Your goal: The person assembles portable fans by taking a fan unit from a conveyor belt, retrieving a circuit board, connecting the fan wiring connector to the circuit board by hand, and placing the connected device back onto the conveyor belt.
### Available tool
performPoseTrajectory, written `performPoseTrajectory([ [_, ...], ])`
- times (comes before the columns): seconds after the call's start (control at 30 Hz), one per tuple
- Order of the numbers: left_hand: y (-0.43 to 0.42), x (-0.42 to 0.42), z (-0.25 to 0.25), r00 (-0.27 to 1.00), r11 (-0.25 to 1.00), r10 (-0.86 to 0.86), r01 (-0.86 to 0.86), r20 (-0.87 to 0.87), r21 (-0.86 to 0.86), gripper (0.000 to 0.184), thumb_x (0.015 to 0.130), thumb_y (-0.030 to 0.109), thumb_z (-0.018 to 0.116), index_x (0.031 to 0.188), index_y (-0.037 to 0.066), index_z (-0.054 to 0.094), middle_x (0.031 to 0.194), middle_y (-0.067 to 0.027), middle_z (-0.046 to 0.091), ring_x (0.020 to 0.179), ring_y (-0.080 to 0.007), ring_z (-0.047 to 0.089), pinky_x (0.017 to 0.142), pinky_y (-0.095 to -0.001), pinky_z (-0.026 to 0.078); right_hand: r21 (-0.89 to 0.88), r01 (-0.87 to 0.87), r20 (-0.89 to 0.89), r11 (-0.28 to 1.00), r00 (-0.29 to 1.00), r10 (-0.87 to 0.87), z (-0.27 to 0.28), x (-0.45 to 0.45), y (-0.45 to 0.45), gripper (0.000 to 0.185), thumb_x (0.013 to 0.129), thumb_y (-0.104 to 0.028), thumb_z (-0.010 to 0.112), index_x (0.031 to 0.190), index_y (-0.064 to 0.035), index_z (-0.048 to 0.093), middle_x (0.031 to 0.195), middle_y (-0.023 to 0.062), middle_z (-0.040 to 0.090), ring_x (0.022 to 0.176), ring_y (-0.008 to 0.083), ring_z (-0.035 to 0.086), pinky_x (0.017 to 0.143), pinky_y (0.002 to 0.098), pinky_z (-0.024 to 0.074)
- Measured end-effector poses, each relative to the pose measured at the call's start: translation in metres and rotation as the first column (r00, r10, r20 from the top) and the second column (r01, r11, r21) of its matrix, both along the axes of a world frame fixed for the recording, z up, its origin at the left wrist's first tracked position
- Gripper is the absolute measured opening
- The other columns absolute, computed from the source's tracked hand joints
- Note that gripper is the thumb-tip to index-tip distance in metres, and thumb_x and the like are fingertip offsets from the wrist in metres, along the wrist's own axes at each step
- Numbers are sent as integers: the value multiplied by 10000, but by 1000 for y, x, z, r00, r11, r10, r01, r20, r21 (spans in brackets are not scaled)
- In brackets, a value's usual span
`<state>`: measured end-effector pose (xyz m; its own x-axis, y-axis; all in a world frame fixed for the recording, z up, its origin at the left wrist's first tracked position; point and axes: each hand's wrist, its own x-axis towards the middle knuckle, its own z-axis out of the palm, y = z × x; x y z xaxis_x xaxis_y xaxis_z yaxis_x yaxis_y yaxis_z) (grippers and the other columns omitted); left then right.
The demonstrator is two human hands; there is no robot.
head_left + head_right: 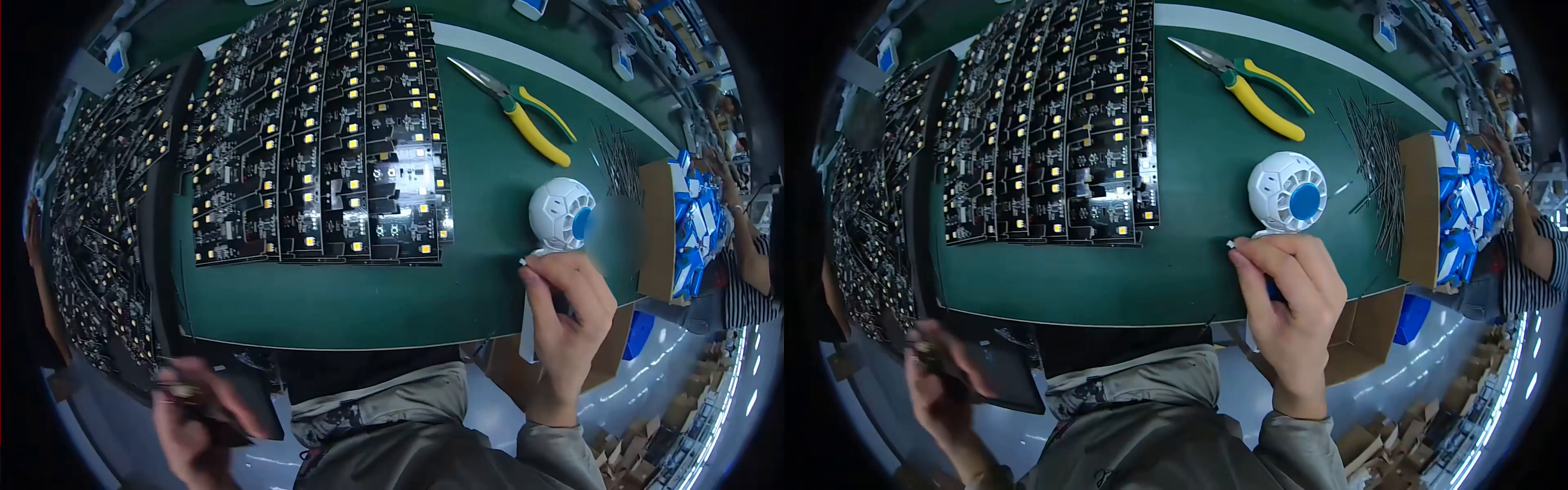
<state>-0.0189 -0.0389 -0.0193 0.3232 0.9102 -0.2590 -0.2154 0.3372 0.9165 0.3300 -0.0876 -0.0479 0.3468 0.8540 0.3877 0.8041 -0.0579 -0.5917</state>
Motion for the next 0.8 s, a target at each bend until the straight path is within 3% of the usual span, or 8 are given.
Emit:
performPoseTrajectory([
  [0.07, -29, 62, -31, 970, 956, -87, 146, 229, -255, 350, 981, 145, 510, 1273, -28, 425, 845, -204, 621, 606, -269, 634, 494, -349, 549, -13, -12, 17, 1000, 1000, 13, -1, -2, -5, 166, 755, 56, 771, 901, 0, 715, 848, 100, 673, 758, 226, 661, 677, 314, 514],
  [0.1, -40, 87, -38, 948, 917, -143, 234, 283, -322, 372, 991, 109, 523, 1313, -38, 408, 937, -202, 636, 699, -253, 665, 614, -337, 564, -3, -38, 7, 999, 999, 38, -1, -2, -8, 169, 755, 58, 773, 902, 1, 713, 847, 99, 673, 748, 222, 660, 667, 311, 514],
  [0.13, -43, 110, -41, 917, 870, -203, 329, 343, -366, 400, 1000, 73, 535, 1353, -48, 391, 1028, -201, 651, 792, -237, 697, 734, -325, 579, 21, -57, 1, 998, 998, 57, -2, -1, -9, 173, 754, 60, 775, 904, 2, 711, 847, 99, 672, 738, 219, 660, 657, 308, 514],
  [0.23, -26, 162, -38, 888, 848, -188, 363, 420, -387, 355, 988, -47, 501, 1332, -54, 416, 1044, -176, 640, 860, -217, 713, 775, -316, 585, 1, -25, -30, 1000, 999, 25, 1, -1, -13, 184, 752, 69, 774, 910, 3, 709, 845, 96, 668, 709, 210, 654, 628, 297, 510],
  [0.3, -15, 175, -38, 878, 886, -461, 463, 127, 12, 311, 1015, -13, 463, 1317, -58, 402, 1134, -163, 604, 940, -225, 713, 796, -324, 610, 3, 0, -31, 1000, 1000, 0, 1, -1, -16, 183, 754, 72, 770, 911, 2, 707, 843, 97, 665, 700, 208, 651, 618, 294, 507],
  [0.57, 10, 209, -42, 879, 870, -458, 474, -129, 137, 240, 990, -34, 523, 1225, -82, 511, 1050, -121, 638, 941, -198, 711, 818, -299, 607, 86, 33, -65, 996, 997, -27, -7, 4, -21, 196, 748, 52, 769, 919, -24, 709, 837, 83, 650, 702, 218, 644, 600, 302, 508],
  [0.63, 8, 214, -50, 915, 876, -377, 403, -147, 266, 240, 925, -76, 580, 1164, -78, 566, 1003, -147, 625, 843, -210, 732, 699, -292, 600, 93, -21, -2, 995, 1000, 21, -7, 6, -20, 225, 727, 26, 777, 930, -47, 712, 844, 69, 644, 709, 228, 640, 586, 310, 511],
  [0.8, 5, 213, -56, 894, 813, -354, 439, -274, 383, 275, 903, -96, 589, 1175, -65, 576, 996, -154, 621, 812, -220, 725, 669, -306, 572, 72, -68, 59, 995, 996, 63, -6, 8, -22, 232, 727, 51, 768, 933, -38, 707, 850, 88, 653, 705, 207, 641, 586, 296, 502],
])
